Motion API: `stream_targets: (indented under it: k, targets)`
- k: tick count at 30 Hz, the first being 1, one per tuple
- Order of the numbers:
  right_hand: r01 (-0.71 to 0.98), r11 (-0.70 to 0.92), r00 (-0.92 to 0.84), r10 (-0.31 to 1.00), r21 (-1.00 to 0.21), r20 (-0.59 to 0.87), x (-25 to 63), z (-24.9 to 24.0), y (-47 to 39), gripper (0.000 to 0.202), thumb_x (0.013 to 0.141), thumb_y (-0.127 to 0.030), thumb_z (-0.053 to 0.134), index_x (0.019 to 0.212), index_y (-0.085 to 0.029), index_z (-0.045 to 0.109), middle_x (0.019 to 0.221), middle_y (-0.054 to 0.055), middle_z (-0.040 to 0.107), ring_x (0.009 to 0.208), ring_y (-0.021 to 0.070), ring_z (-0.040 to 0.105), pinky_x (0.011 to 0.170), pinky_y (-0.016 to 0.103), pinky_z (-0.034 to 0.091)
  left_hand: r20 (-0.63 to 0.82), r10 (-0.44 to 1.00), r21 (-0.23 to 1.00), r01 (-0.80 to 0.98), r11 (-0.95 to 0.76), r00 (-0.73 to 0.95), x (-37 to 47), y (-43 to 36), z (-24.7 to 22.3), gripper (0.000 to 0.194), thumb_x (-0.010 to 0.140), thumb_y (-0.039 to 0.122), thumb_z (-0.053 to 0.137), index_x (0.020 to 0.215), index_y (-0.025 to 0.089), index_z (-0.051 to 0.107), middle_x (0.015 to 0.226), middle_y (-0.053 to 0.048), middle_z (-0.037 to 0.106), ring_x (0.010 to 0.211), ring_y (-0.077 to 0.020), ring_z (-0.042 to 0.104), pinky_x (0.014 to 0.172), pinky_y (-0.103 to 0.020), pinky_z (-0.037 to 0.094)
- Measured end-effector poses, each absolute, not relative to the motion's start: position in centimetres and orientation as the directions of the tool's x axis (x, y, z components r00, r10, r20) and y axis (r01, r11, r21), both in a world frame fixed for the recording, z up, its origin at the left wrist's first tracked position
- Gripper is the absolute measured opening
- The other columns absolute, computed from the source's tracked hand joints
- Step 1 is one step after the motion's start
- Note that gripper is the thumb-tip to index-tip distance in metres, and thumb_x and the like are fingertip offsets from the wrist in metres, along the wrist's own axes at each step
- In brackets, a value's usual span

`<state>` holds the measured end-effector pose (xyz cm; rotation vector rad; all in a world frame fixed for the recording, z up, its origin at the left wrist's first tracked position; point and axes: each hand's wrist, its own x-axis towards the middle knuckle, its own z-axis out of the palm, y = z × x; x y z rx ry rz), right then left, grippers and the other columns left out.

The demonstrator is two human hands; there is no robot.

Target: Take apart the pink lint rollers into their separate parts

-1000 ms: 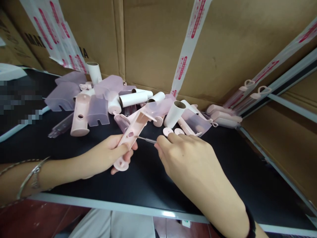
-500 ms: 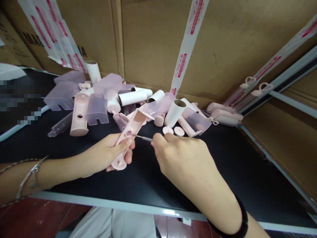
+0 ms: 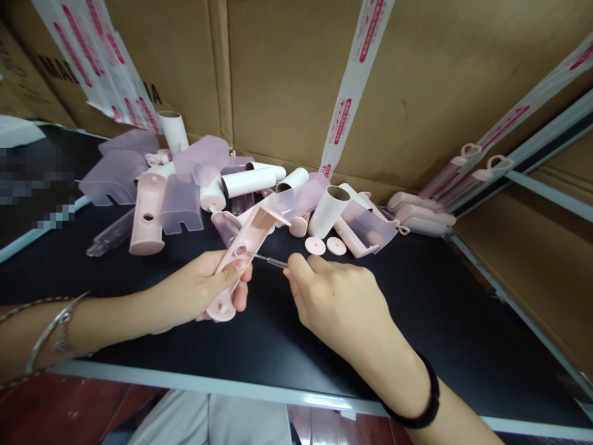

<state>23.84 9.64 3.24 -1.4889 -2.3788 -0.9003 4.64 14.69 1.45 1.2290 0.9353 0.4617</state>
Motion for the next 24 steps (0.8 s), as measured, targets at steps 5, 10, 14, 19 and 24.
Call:
stream_targets:
  k: [5, 10, 14, 19, 24]
  targets:
    - [0.876, 0.314, -0.469, 0.727, 0.365, 0.501, 23.9, 1.1, 10.2, 0.029, 0.092, -0.023, 0.036, 0.067, -0.019, 0.05, 0.05, -0.002, 0.054, 0.039, 0.0102, 0.045, 0.044, 0.025, 0.017, -0.367, 0.737, 0.929, 0.261, 0.262, 0.568, 4.5, 15.0, 1.6, 0.026, 0.092, 0.037, 0.038, 0.075, 0.018, 0.044, 0.048, 0.003, 0.056, 0.035, -0.0059, 0.041, 0.034, -0.015, 0.031]
    - [0.89, 0.275, -0.435, 0.75, 0.362, 0.498, 23.6, -0.5, 10.7, 0.031, 0.094, -0.024, 0.034, 0.068, -0.018, 0.05, 0.052, -0.001, 0.055, 0.04, 0.0103, 0.047, 0.045, 0.025, 0.017, -0.392, 0.747, 0.914, 0.322, 0.248, 0.537, 4.5, 15.3, 1.9, 0.027, 0.092, 0.037, 0.038, 0.074, 0.018, 0.044, 0.046, 0.003, 0.055, 0.034, -0.0063, 0.039, 0.034, -0.015, 0.028]
    - [0.919, 0.252, -0.367, 0.824, 0.302, 0.432, 23.4, -1.1, 10.6, 0.031, 0.096, -0.025, 0.028, 0.074, -0.018, 0.049, 0.057, 0.0, 0.058, 0.043, 0.0112, 0.051, 0.044, 0.026, 0.016, -0.413, 0.731, 0.904, 0.339, 0.26, 0.543, 4.7, 15.6, 2.0, 0.029, 0.091, 0.04, 0.039, 0.074, 0.018, 0.043, 0.046, 0.002, 0.055, 0.033, -0.0059, 0.035, 0.033, -0.014, 0.023]
    - [0.941, 0.234, -0.307, 0.894, 0.245, 0.327, 23.2, -1.2, 10.7, 0.031, 0.097, -0.026, 0.024, 0.079, -0.018, 0.048, 0.062, 0.002, 0.062, 0.045, 0.013, 0.055, 0.043, 0.026, 0.016, -0.433, 0.71, 0.897, 0.343, 0.279, 0.555, 4.8, 16.0, 2.1, 0.028, 0.093, 0.035, 0.034, 0.072, 0.018, 0.041, 0.047, 0.002, 0.053, 0.031, -0.0044, 0.031, 0.032, -0.014, 0.018]
    - [0.939, 0.218, -0.297, 0.903, 0.265, 0.312, 23.1, -0.9, 10.7, 0.031, 0.097, -0.028, 0.024, 0.081, -0.018, 0.049, 0.065, 0.003, 0.063, 0.046, 0.0136, 0.057, 0.043, 0.026, 0.017, -0.429, 0.697, 0.9, 0.342, 0.272, 0.575, 4.7, 16.3, 2.1, 0.029, 0.092, 0.038, 0.036, 0.073, 0.018, 0.041, 0.047, 0.002, 0.053, 0.032, -0.0046, 0.031, 0.031, -0.013, 0.017]
